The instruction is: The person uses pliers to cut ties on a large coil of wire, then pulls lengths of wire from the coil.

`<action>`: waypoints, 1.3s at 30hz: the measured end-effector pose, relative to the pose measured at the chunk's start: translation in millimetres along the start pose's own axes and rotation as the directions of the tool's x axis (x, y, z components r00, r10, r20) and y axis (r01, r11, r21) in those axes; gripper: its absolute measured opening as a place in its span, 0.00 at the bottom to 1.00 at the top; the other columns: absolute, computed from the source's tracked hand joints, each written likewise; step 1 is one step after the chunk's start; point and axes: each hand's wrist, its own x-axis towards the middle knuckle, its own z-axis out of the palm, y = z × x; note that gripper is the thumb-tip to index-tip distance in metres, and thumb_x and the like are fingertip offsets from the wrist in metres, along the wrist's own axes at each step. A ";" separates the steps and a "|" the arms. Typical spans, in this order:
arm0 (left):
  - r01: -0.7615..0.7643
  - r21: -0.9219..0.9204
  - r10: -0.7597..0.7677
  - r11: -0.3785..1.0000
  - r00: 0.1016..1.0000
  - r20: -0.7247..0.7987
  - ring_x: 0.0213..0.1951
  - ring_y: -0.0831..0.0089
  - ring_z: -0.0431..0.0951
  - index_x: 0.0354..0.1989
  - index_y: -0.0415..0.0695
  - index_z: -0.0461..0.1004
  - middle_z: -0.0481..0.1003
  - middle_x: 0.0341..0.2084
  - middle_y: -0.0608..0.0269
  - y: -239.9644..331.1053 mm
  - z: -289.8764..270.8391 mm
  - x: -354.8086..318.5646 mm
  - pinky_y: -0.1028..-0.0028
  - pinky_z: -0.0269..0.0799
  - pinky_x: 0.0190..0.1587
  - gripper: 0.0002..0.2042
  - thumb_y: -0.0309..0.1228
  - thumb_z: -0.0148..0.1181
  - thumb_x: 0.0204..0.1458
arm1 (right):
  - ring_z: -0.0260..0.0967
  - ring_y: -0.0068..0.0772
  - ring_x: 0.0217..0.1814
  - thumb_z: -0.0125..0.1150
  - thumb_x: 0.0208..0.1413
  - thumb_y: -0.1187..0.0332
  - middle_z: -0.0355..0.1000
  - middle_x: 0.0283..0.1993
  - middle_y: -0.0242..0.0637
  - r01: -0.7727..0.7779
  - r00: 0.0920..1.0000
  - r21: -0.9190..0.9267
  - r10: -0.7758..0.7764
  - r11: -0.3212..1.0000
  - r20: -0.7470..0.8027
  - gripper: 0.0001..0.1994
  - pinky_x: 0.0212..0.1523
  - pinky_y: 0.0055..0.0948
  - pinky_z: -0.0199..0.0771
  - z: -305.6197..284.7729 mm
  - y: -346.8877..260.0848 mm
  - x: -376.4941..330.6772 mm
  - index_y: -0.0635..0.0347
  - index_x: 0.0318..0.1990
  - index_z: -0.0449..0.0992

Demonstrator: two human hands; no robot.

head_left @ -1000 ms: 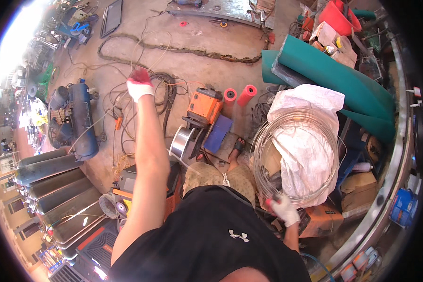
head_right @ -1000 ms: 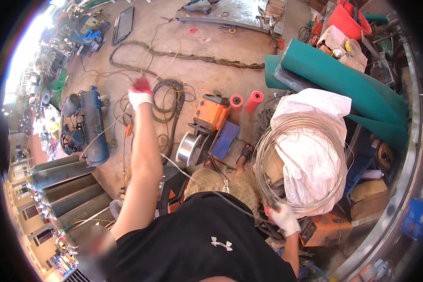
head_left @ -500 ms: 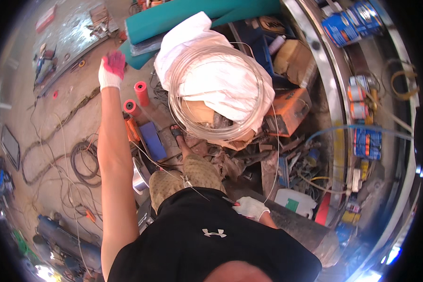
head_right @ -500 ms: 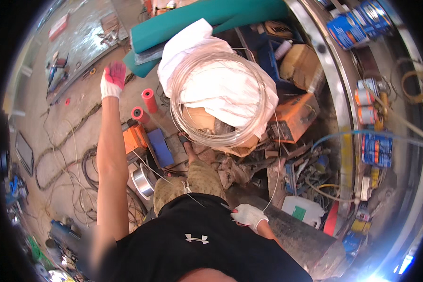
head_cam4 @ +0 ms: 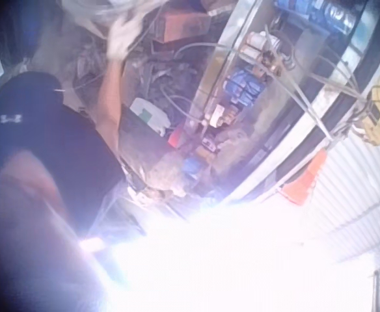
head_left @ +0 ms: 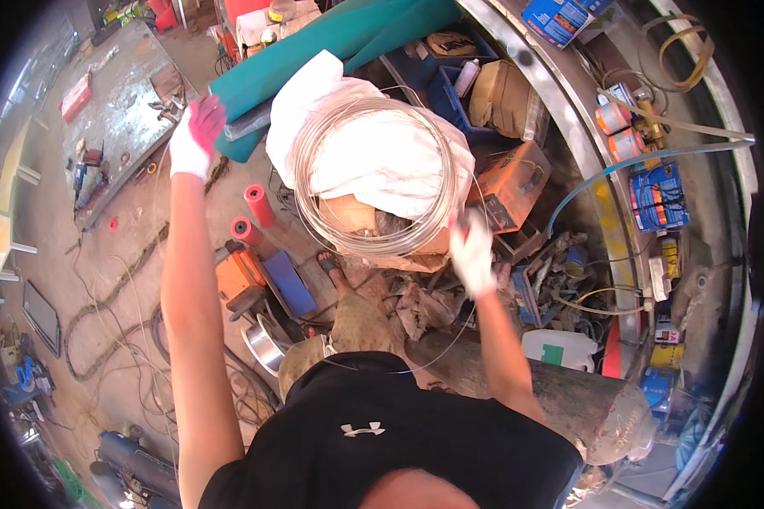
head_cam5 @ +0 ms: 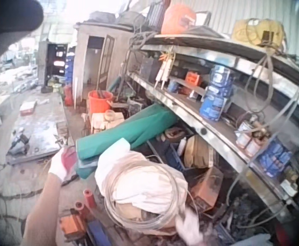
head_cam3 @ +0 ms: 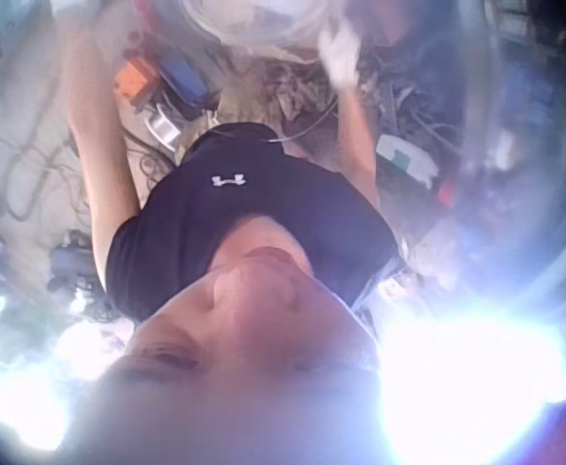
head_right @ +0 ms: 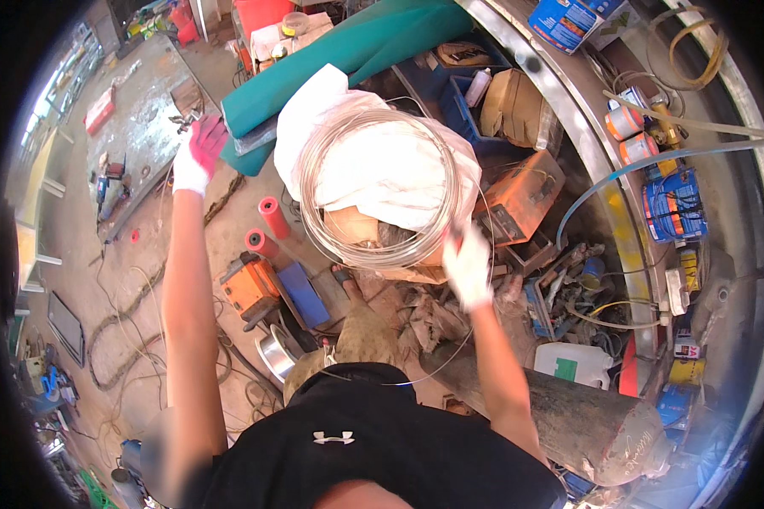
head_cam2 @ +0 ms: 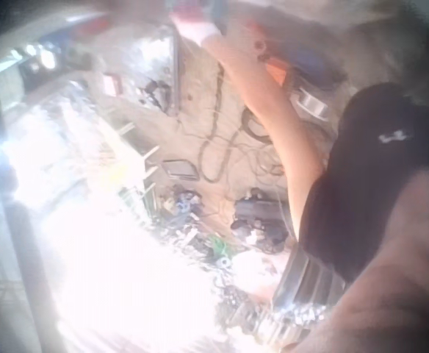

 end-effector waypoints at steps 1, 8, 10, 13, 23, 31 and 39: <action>-0.019 0.028 0.019 0.999 1.000 -0.001 0.66 0.50 0.67 0.69 0.39 0.59 0.65 0.67 0.50 6.8 -15.4 -4.9 0.54 0.62 0.68 0.27 0.45 0.46 0.69 | 0.76 0.59 0.42 0.58 0.61 0.68 0.75 0.42 0.57 0.016 0.998 -0.112 -0.022 0.994 -0.060 0.16 0.44 0.47 0.76 4.2 14.5 50.5 0.65 0.54 0.73; -0.023 -0.204 -0.040 0.979 0.953 -0.301 0.65 0.56 0.69 0.64 0.46 0.67 0.69 0.65 0.55 27.0 -68.5 -37.1 0.50 0.64 0.67 0.20 0.42 0.48 0.68 | 0.75 0.60 0.51 0.57 0.59 0.59 0.77 0.49 0.57 -0.087 0.990 -0.323 0.119 0.942 0.079 0.16 0.49 0.52 0.74 76.9 155.9 180.3 0.59 0.49 0.77; 0.005 -0.290 -0.074 0.957 0.971 -0.225 0.65 0.58 0.69 0.61 0.44 0.69 0.71 0.63 0.56 22.0 -103.7 -51.2 0.51 0.64 0.67 0.18 0.39 0.47 0.68 | 0.76 0.60 0.48 0.53 0.59 0.58 0.77 0.43 0.59 -0.130 0.974 -0.430 0.197 0.894 0.114 0.17 0.47 0.52 0.75 84.7 164.7 171.7 0.59 0.47 0.79; -0.257 0.926 0.323 0.277 0.933 0.162 0.44 0.66 0.78 0.48 0.41 0.73 0.78 0.40 0.59 0.1 -101.5 -74.2 0.64 0.74 0.53 0.10 0.32 0.50 0.64 | 0.77 0.57 0.41 0.54 0.57 0.59 0.78 0.41 0.56 -0.132 0.990 -0.337 0.144 0.932 0.009 0.17 0.42 0.50 0.75 67.0 149.4 156.0 0.61 0.43 0.81; 0.073 -0.433 -0.191 0.898 0.953 -0.236 0.31 0.62 0.79 0.51 0.44 0.71 0.79 0.37 0.54 -66.6 -58.0 -104.3 0.61 0.79 0.30 0.15 0.39 0.49 0.64 | 0.73 0.66 0.51 0.54 0.62 0.58 0.75 0.47 0.62 -0.164 0.972 -0.514 0.227 0.842 0.062 0.23 0.49 0.54 0.71 11.2 225.9 87.8 0.64 0.58 0.69; 0.452 0.101 -0.440 0.886 0.890 -0.115 0.31 0.76 0.79 0.45 0.38 0.78 0.81 0.34 0.60 61.4 -72.4 -202.4 0.78 0.73 0.27 0.15 0.36 0.51 0.63 | 0.62 0.37 0.21 0.59 0.56 0.74 0.67 0.29 0.37 -0.539 0.821 -0.307 0.571 0.785 0.019 0.08 0.16 0.40 0.64 -179.4 285.7 -121.1 0.60 0.34 0.64; 0.316 0.430 -0.296 0.846 0.948 -0.114 0.28 0.79 0.80 0.49 0.38 0.79 0.82 0.34 0.60 82.3 -39.3 -254.2 0.78 0.74 0.27 0.18 0.39 0.49 0.64 | 0.74 0.55 0.57 0.55 0.59 0.75 0.73 0.54 0.63 -0.719 0.695 -0.198 0.684 0.667 -0.220 0.20 0.53 0.43 0.73 -103.2 330.5 -284.8 0.72 0.58 0.69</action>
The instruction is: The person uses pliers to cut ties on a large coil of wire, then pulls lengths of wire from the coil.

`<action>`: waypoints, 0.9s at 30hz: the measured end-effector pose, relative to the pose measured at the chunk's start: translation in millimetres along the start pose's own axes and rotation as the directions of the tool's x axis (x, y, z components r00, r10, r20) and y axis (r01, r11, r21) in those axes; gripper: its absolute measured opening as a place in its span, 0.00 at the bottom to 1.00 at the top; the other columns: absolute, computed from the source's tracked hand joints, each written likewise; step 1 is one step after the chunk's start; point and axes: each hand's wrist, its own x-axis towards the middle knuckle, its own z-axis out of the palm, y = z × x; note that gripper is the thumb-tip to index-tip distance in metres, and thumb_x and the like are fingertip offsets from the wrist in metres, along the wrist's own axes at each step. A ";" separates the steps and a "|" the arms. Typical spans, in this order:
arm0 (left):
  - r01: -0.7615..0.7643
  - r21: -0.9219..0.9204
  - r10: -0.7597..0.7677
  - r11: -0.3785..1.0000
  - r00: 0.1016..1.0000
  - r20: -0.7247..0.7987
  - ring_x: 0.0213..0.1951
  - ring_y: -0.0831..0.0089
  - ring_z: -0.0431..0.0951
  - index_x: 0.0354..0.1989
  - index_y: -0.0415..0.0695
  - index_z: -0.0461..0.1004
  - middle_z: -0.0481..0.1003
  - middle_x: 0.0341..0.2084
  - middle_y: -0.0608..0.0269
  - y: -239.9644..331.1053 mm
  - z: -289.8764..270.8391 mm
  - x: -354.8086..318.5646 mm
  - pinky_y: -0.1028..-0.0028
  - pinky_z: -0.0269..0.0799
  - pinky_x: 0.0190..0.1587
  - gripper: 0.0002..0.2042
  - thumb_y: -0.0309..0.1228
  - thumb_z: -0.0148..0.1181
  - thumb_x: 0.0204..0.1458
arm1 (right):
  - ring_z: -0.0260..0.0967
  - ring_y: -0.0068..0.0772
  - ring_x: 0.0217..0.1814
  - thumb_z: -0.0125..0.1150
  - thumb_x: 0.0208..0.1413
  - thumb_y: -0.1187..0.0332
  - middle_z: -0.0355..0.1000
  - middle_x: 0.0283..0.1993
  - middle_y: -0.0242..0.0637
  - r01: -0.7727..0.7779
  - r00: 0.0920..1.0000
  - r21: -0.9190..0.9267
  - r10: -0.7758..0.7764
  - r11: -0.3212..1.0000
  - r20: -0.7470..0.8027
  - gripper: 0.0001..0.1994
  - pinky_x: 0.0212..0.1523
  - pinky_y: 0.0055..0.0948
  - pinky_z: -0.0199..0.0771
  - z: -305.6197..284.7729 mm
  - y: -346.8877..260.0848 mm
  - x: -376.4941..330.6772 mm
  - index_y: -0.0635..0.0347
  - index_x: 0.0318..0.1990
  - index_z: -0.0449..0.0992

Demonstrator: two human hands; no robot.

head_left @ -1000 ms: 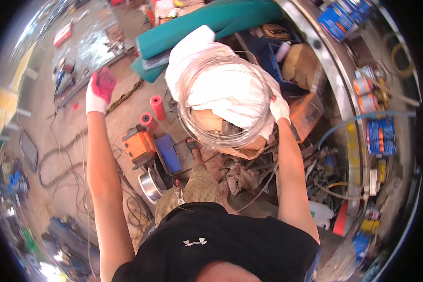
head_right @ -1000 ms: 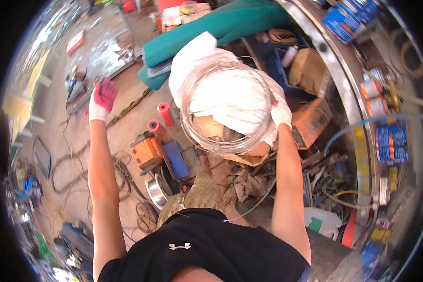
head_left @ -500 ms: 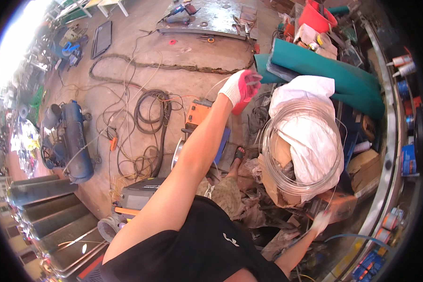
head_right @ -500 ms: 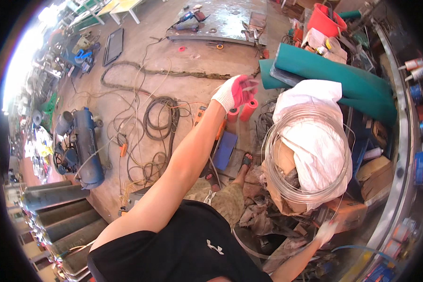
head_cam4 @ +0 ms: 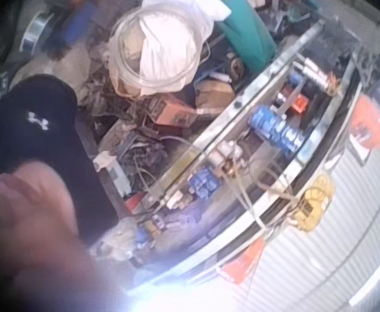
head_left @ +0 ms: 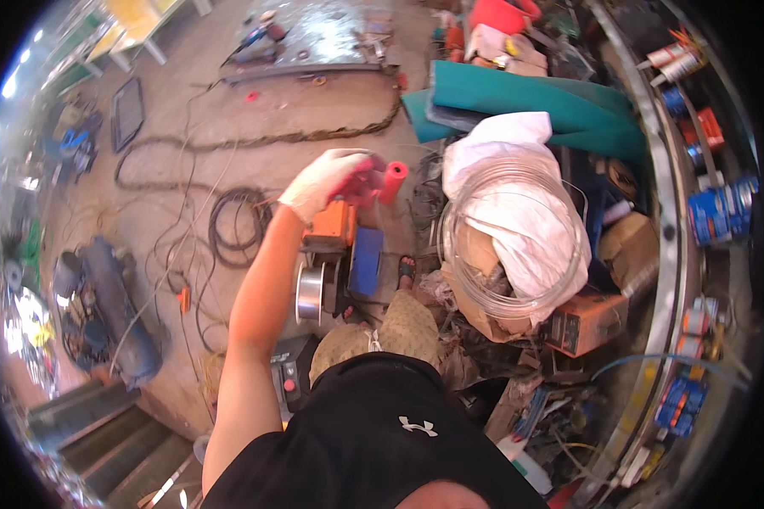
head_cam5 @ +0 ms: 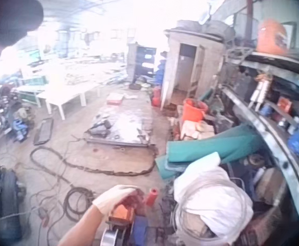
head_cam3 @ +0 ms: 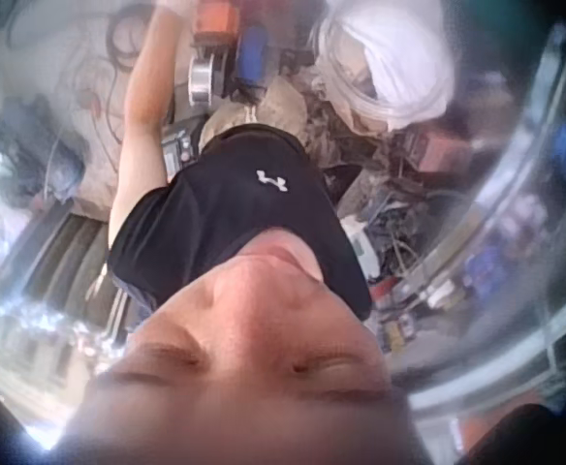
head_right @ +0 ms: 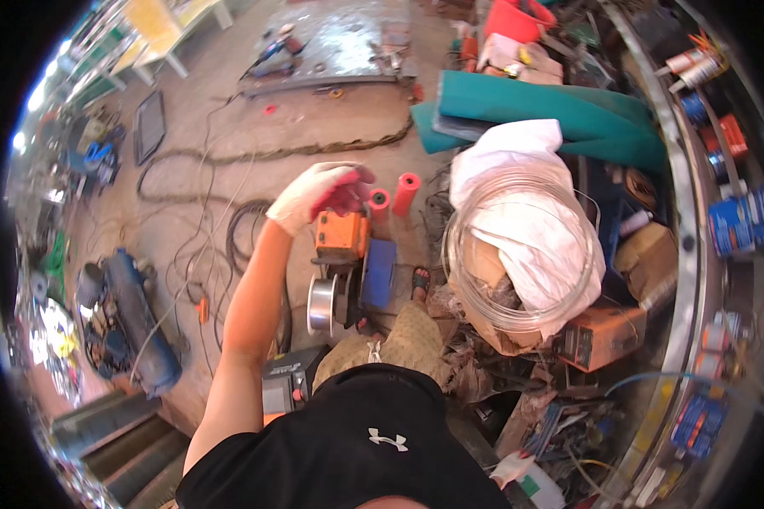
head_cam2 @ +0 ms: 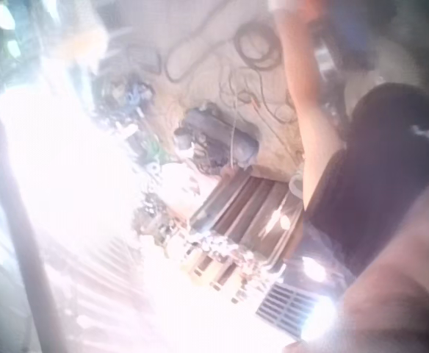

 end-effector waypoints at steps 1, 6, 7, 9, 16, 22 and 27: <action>-0.030 0.068 0.034 0.997 0.998 -0.055 0.28 0.79 0.79 0.50 0.37 0.78 0.82 0.35 0.60 22.7 -0.2 -8.9 0.79 0.73 0.28 0.19 0.38 0.49 0.63 | 0.74 0.56 0.56 0.55 0.61 0.74 0.74 0.52 0.62 0.163 0.975 -0.180 -0.187 0.970 -0.123 0.18 0.54 0.44 0.72 -9.6 -82.1 -45.2 0.72 0.57 0.69; -0.212 0.261 0.278 0.942 0.928 -0.249 0.19 0.85 0.66 0.51 0.35 0.78 0.81 0.29 0.64 108.7 -63.4 -97.8 0.83 0.58 0.19 0.20 0.38 0.52 0.61 | 0.69 0.29 0.28 0.54 0.60 0.79 0.72 0.36 0.37 0.312 0.948 0.303 -0.316 0.901 -0.035 0.18 0.29 0.30 0.71 -125.5 -232.6 6.7 0.68 0.58 0.69; -0.246 0.261 0.317 0.933 0.907 -0.278 0.18 0.86 0.65 0.53 0.34 0.77 0.80 0.28 0.67 116.9 -82.4 -120.0 0.83 0.56 0.18 0.21 0.39 0.53 0.61 | 0.61 0.17 0.24 0.55 0.60 0.79 0.67 0.33 0.30 0.471 0.865 0.328 -0.502 0.819 0.012 0.18 0.23 0.22 0.63 -132.7 -261.7 18.9 0.66 0.58 0.69; -0.281 0.217 0.353 0.935 0.808 -0.472 0.17 0.86 0.64 0.57 0.32 0.74 0.79 0.28 0.68 114.6 -124.4 -162.1 0.83 0.53 0.17 0.21 0.37 0.54 0.63 | 0.63 0.19 0.26 0.56 0.61 0.77 0.69 0.36 0.30 0.406 0.799 0.537 -0.572 0.739 0.183 0.17 0.27 0.20 0.64 -137.5 -363.1 1.5 0.64 0.57 0.70; -0.210 0.038 0.168 0.977 0.649 -0.742 0.21 0.78 0.78 0.55 0.29 0.72 0.82 0.36 0.50 56.3 -168.3 -274.3 0.80 0.72 0.17 0.17 0.27 0.51 0.62 | 0.64 0.23 0.24 0.58 0.58 0.78 0.69 0.30 0.31 0.118 0.468 0.949 -0.859 0.293 0.207 0.10 0.25 0.25 0.69 -76.3 -626.8 -153.0 0.65 0.47 0.72; -0.399 -0.079 0.083 0.914 0.373 -0.924 0.23 0.72 0.80 0.52 0.36 0.73 0.82 0.41 0.45 21.7 -179.9 -315.7 0.76 0.72 0.18 0.13 0.29 0.55 0.63 | 0.68 0.19 0.34 0.61 0.57 0.77 0.74 0.32 0.32 0.300 -0.129 0.954 -0.990 0.018 0.060 0.11 0.34 0.25 0.70 -8.6 -800.4 -261.3 0.62 0.48 0.76; -0.490 0.096 0.277 0.867 0.314 -0.908 0.31 0.65 0.81 0.55 0.39 0.70 0.81 0.46 0.45 54.0 -271.6 -210.7 0.69 0.77 0.29 0.19 0.41 0.56 0.64 | 0.77 0.55 0.44 0.61 0.59 0.65 0.79 0.40 0.49 0.447 -0.293 0.844 -0.940 -0.296 -0.175 0.14 0.44 0.45 0.75 101.1 -964.8 -359.5 0.56 0.52 0.76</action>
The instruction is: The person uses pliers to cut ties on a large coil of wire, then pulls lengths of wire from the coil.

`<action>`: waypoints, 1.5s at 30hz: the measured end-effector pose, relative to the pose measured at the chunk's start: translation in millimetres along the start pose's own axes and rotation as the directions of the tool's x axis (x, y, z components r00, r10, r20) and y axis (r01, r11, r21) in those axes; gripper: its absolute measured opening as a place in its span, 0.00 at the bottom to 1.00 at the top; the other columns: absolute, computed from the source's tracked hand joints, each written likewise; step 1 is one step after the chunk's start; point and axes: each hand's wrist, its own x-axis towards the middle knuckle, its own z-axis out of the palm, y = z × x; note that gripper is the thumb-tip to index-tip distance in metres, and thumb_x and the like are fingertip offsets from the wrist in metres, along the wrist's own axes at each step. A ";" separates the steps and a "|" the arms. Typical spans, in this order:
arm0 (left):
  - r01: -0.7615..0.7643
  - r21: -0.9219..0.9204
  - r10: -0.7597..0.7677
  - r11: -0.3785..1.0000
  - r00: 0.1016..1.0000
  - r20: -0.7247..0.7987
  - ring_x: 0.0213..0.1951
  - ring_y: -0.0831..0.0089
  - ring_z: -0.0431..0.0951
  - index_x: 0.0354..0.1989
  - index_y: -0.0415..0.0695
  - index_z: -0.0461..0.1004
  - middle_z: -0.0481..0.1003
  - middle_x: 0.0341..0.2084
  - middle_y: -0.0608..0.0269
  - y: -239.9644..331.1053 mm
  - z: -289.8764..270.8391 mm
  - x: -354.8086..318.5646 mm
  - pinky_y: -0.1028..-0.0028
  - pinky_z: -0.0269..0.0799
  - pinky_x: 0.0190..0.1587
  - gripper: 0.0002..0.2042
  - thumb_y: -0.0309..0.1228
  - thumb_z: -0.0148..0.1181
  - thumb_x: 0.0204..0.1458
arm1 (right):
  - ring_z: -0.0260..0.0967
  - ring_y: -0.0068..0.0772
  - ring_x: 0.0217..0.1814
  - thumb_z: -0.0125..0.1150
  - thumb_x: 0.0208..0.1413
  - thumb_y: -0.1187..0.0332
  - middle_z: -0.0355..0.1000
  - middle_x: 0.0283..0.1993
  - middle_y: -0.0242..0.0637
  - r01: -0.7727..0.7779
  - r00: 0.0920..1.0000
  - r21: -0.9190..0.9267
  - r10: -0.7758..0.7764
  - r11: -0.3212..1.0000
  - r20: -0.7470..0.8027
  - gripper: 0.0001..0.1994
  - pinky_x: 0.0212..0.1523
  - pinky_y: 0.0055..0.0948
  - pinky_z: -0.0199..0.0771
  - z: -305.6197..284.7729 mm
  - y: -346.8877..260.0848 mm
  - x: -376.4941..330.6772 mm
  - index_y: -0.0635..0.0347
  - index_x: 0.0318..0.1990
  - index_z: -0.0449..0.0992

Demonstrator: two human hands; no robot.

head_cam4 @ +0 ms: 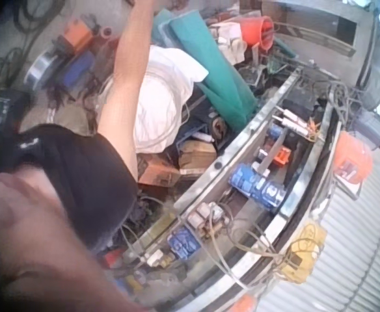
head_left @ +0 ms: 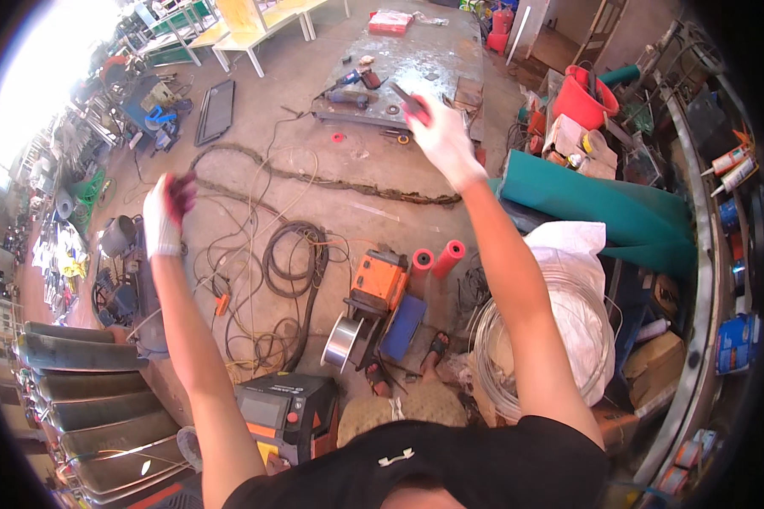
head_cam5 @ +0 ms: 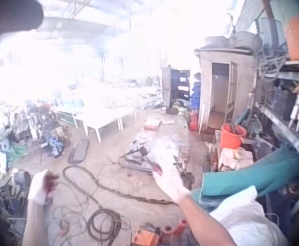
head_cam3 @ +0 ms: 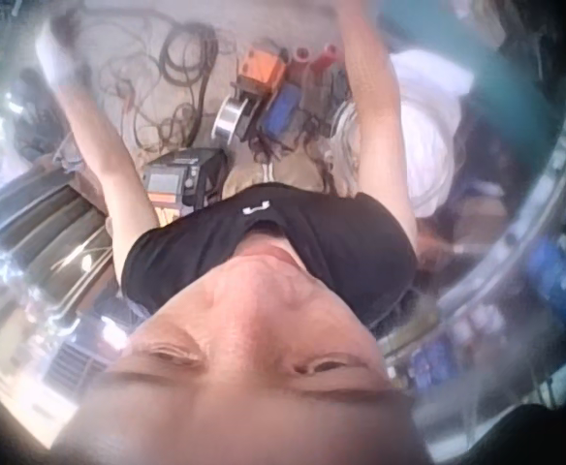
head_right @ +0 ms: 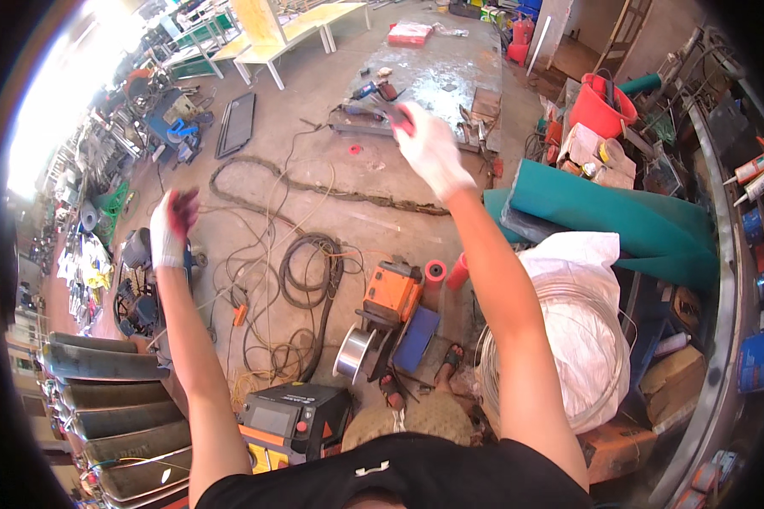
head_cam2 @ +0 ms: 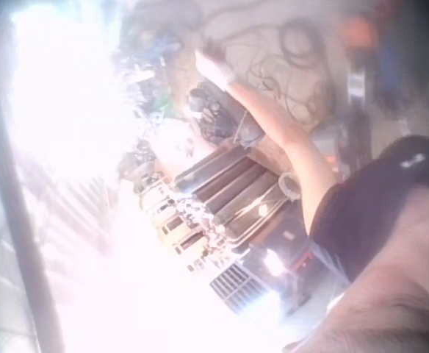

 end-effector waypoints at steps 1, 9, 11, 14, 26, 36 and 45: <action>-0.013 -0.014 0.014 1.000 0.998 0.067 0.35 0.60 0.82 0.60 0.38 0.67 0.79 0.48 0.44 -3.7 25.6 45.0 0.66 0.80 0.34 0.25 0.46 0.55 0.65 | 0.76 0.56 0.47 0.61 0.60 0.64 0.78 0.41 0.50 -0.032 0.999 -0.101 0.034 0.994 0.020 0.14 0.47 0.49 0.74 20.6 28.1 37.5 0.54 0.52 0.75; 0.100 0.096 -0.086 0.990 0.987 -0.138 0.59 0.54 0.72 0.65 0.32 0.62 0.71 0.57 0.41 -181.1 119.3 73.9 0.55 0.71 0.59 0.45 0.66 0.51 0.58 | 0.78 0.54 0.39 0.59 0.62 0.58 0.79 0.35 0.51 -0.230 0.965 -0.028 0.225 0.973 -0.135 0.17 0.41 0.49 0.74 -11.6 109.9 -16.2 0.65 0.47 0.75; 0.093 0.509 -0.056 0.856 0.995 -0.088 0.35 0.66 0.78 0.55 0.34 0.71 0.77 0.34 0.55 -242.1 184.3 -28.0 0.68 0.75 0.39 0.28 0.51 0.53 0.64 | 0.72 0.31 0.26 0.57 0.64 0.64 0.75 0.25 0.39 -0.390 0.916 0.264 0.401 0.882 0.012 0.10 0.30 0.34 0.71 -70.1 122.9 -117.1 0.64 0.40 0.72; -0.033 0.588 -0.253 0.808 0.882 0.397 0.45 0.60 0.81 0.46 0.36 0.80 0.81 0.39 0.49 -312.4 223.5 -154.1 0.64 0.74 0.50 0.14 0.35 0.58 0.61 | 0.75 0.32 0.27 0.57 0.63 0.66 0.75 0.25 0.42 -0.816 0.553 0.352 0.796 0.459 0.245 0.11 0.25 0.37 0.73 -103.3 147.8 -297.2 0.67 0.36 0.72; -0.365 0.380 -0.261 0.850 0.335 0.906 0.37 0.64 0.84 0.45 0.36 0.80 0.82 0.35 0.50 -333.9 431.0 -357.8 0.69 0.76 0.43 0.12 0.30 0.64 0.54 | 0.68 0.32 0.32 0.65 0.53 0.66 0.71 0.29 0.43 -0.979 0.182 0.038 0.947 0.199 -0.266 0.15 0.38 0.35 0.72 -279.7 -6.4 -573.2 0.68 0.44 0.75; -0.732 -0.242 0.118 0.637 -0.218 0.969 0.40 0.48 0.80 0.45 0.43 0.79 0.80 0.37 0.48 -303.7 656.0 -457.2 0.55 0.74 0.46 0.10 0.30 0.59 0.56 | 0.76 0.35 0.33 0.64 0.56 0.68 0.77 0.33 0.45 -0.944 -0.031 0.265 0.746 0.196 -0.665 0.16 0.37 0.33 0.74 -369.7 71.6 -658.4 0.68 0.49 0.76; -0.683 -0.350 -0.176 0.641 -0.576 0.799 0.46 0.50 0.80 0.47 0.46 0.82 0.81 0.43 0.48 -340.6 719.4 -473.0 0.57 0.74 0.51 0.13 0.30 0.56 0.56 | 0.69 0.20 0.28 0.64 0.56 0.74 0.74 0.30 0.31 -0.762 -0.123 0.563 0.782 0.320 -0.611 0.09 0.29 0.24 0.69 -351.2 114.3 -646.4 0.65 0.44 0.79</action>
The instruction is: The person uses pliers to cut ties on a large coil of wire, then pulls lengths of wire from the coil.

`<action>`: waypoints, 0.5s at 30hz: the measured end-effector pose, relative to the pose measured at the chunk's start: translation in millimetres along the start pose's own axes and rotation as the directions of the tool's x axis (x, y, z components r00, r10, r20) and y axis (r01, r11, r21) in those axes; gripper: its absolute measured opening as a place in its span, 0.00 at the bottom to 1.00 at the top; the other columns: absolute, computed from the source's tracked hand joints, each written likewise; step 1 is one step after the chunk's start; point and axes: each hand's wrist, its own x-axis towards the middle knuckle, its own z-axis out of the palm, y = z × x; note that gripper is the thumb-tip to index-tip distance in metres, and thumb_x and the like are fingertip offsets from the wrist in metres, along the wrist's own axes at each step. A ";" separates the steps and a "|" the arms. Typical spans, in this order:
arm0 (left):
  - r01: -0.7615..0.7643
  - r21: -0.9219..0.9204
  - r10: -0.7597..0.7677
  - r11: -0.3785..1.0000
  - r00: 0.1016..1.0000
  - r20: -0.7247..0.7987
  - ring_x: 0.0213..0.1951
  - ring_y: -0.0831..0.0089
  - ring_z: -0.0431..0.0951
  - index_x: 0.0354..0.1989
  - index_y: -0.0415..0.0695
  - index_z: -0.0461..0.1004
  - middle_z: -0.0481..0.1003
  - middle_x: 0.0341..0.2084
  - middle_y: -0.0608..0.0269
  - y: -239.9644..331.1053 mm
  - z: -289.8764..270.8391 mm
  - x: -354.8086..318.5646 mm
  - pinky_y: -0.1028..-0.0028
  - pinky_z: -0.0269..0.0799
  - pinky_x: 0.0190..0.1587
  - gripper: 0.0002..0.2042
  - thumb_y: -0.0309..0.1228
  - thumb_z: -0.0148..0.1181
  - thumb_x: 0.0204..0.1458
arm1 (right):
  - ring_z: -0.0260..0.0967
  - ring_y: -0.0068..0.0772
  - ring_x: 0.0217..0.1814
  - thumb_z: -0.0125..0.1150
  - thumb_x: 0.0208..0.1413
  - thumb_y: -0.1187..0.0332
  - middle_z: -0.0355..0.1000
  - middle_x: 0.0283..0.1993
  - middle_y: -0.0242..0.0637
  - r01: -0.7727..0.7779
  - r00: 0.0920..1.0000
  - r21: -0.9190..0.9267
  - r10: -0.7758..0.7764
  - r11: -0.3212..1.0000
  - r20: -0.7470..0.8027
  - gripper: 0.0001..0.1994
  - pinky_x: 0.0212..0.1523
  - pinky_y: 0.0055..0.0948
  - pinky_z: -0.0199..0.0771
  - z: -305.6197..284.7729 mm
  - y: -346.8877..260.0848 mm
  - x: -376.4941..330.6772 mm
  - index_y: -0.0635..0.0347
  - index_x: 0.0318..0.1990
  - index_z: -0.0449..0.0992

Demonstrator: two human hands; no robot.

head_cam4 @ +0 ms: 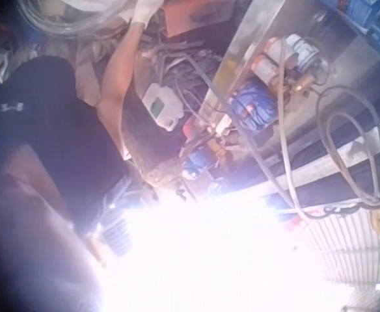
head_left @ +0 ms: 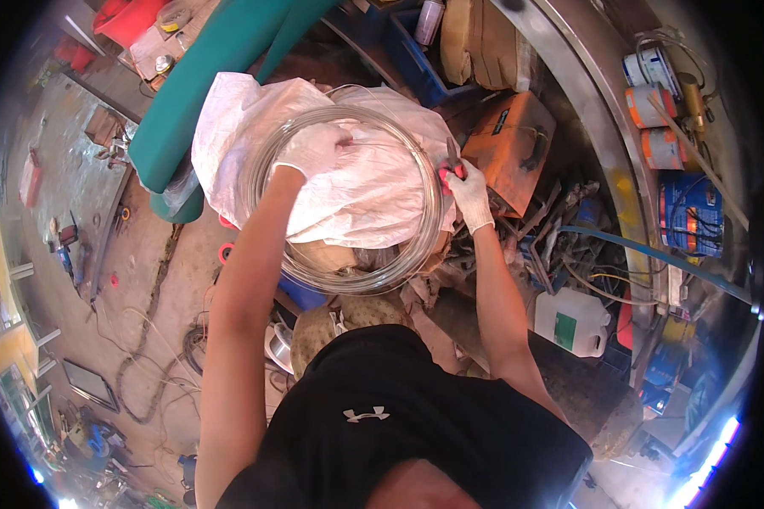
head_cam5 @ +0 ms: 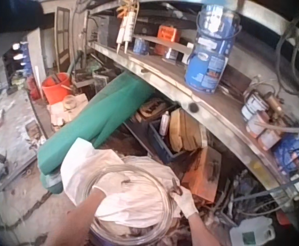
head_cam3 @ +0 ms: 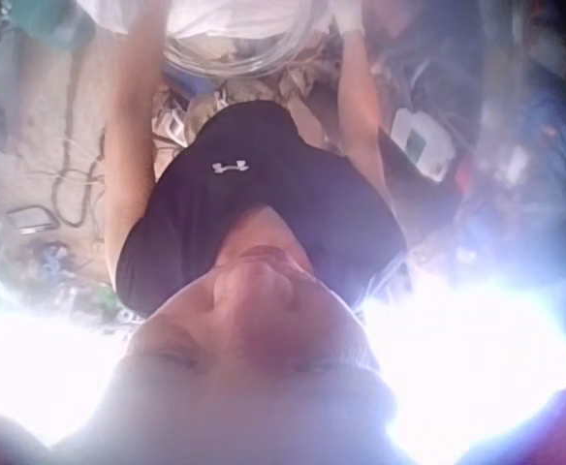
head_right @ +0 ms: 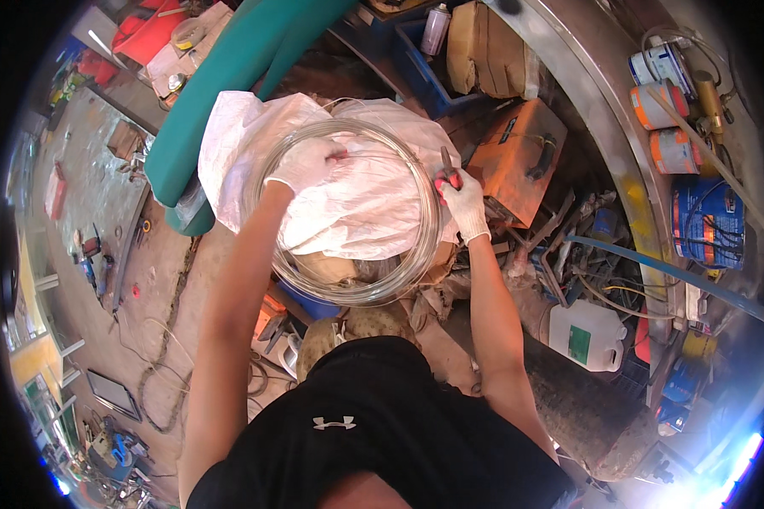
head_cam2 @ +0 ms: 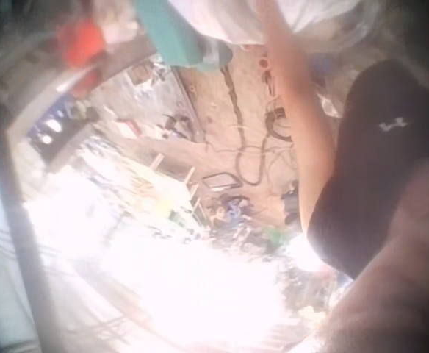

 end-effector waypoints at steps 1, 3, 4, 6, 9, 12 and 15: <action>-0.031 -0.059 0.034 0.998 0.998 0.048 0.48 0.52 0.80 0.50 0.47 0.81 0.80 0.45 0.49 -17.6 -0.1 6.0 0.58 0.73 0.53 0.14 0.30 0.57 0.57 | 0.68 0.18 0.28 0.64 0.56 0.75 0.74 0.30 0.29 0.005 1.000 -0.035 -0.004 0.999 0.017 0.09 0.29 0.23 0.68 2.6 -1.5 0.7 0.65 0.44 0.79; -0.040 0.023 0.037 0.999 0.992 0.119 0.49 0.52 0.79 0.50 0.47 0.81 0.81 0.45 0.50 0.4 -23.2 10.8 0.58 0.73 0.53 0.14 0.31 0.56 0.57 | 0.64 0.18 0.25 0.66 0.55 0.76 0.72 0.29 0.26 -0.002 1.000 -0.060 0.003 0.998 0.013 0.10 0.27 0.23 0.67 5.8 -9.6 -2.9 0.65 0.45 0.80; -0.045 0.061 0.035 0.997 0.987 0.155 0.49 0.53 0.79 0.50 0.47 0.81 0.81 0.45 0.50 11.9 -36.5 12.3 0.58 0.73 0.54 0.14 0.31 0.56 0.58 | 0.64 0.18 0.25 0.66 0.55 0.76 0.72 0.29 0.26 -0.014 1.000 -0.044 0.015 0.999 0.019 0.10 0.28 0.23 0.67 5.7 -7.9 -3.7 0.66 0.45 0.80; -0.087 0.176 0.055 0.981 0.982 0.180 0.49 0.52 0.79 0.51 0.48 0.81 0.81 0.45 0.51 17.2 -36.0 24.2 0.58 0.73 0.53 0.15 0.35 0.53 0.61 | 0.64 0.17 0.26 0.66 0.55 0.76 0.72 0.29 0.25 -0.023 0.999 -0.018 0.024 1.000 0.047 0.10 0.28 0.22 0.66 9.3 -15.1 -0.5 0.66 0.45 0.80; -0.207 0.291 0.158 0.934 0.971 0.181 0.46 0.51 0.80 0.48 0.48 0.82 0.81 0.42 0.51 11.2 -19.1 41.8 0.57 0.75 0.50 0.15 0.38 0.51 0.61 | 0.62 0.17 0.28 0.66 0.56 0.76 0.71 0.30 0.25 -0.030 0.997 -0.026 0.031 0.999 0.067 0.12 0.29 0.21 0.66 10.4 -15.7 -1.5 0.67 0.47 0.79; -0.392 0.397 0.320 0.830 0.917 0.237 0.43 0.53 0.81 0.43 0.47 0.81 0.81 0.37 0.50 18.7 -6.7 63.2 0.57 0.76 0.47 0.12 0.36 0.52 0.59 | 0.63 0.18 0.29 0.65 0.56 0.75 0.71 0.31 0.26 0.014 1.000 -0.054 -0.013 0.998 0.020 0.12 0.32 0.22 0.67 14.0 -7.6 0.2 0.67 0.48 0.79; -0.420 0.508 0.305 0.752 0.905 0.298 0.43 0.55 0.83 0.41 0.45 0.79 0.81 0.35 0.51 25.1 5.0 72.7 0.58 0.78 0.45 0.10 0.32 0.51 0.57 | 0.64 0.20 0.31 0.65 0.56 0.74 0.73 0.31 0.29 0.121 0.992 -0.137 -0.124 0.983 -0.014 0.13 0.35 0.25 0.69 18.0 -2.2 -2.1 0.66 0.49 0.79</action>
